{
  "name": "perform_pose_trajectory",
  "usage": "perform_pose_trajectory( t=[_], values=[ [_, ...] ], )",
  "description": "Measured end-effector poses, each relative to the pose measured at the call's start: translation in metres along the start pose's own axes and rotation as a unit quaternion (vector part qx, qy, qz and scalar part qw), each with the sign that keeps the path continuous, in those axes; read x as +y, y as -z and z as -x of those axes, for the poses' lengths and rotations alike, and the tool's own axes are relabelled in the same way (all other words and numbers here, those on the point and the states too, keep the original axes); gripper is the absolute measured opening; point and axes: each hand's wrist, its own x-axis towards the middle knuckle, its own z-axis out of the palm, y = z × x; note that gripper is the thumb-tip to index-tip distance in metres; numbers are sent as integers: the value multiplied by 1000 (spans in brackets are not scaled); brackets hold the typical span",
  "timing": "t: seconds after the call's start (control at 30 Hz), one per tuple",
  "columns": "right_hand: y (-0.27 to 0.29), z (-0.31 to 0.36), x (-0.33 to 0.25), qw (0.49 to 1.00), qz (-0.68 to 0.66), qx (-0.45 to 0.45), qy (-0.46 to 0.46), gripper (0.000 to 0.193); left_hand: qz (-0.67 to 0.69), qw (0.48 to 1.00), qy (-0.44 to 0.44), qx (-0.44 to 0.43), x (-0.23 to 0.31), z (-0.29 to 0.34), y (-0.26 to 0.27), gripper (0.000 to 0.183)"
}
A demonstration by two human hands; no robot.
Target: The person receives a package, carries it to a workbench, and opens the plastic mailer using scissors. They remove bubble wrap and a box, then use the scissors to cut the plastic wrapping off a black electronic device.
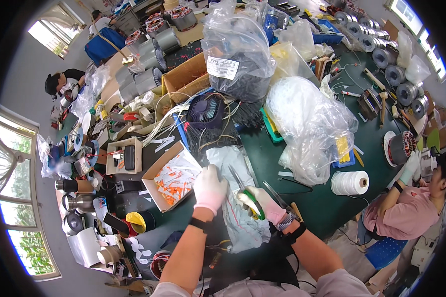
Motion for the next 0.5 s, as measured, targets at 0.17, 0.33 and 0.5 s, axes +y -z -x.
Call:
perform_pose_trajectory(
  t=[0.17,0.33,0.5],
  values=[
    [-8,-8,-2,999,-15,-50,8,24,53,998,4,24,-7,-12,7,15],
    [-9,-33,0,984,-170,-50,-12,21,117,993,-3,25,-6,-9,1,16],
    [-14,-22,-9,996,-80,-48,-1,24,172,985,24,21,-13,-9,0,18]
  ],
)
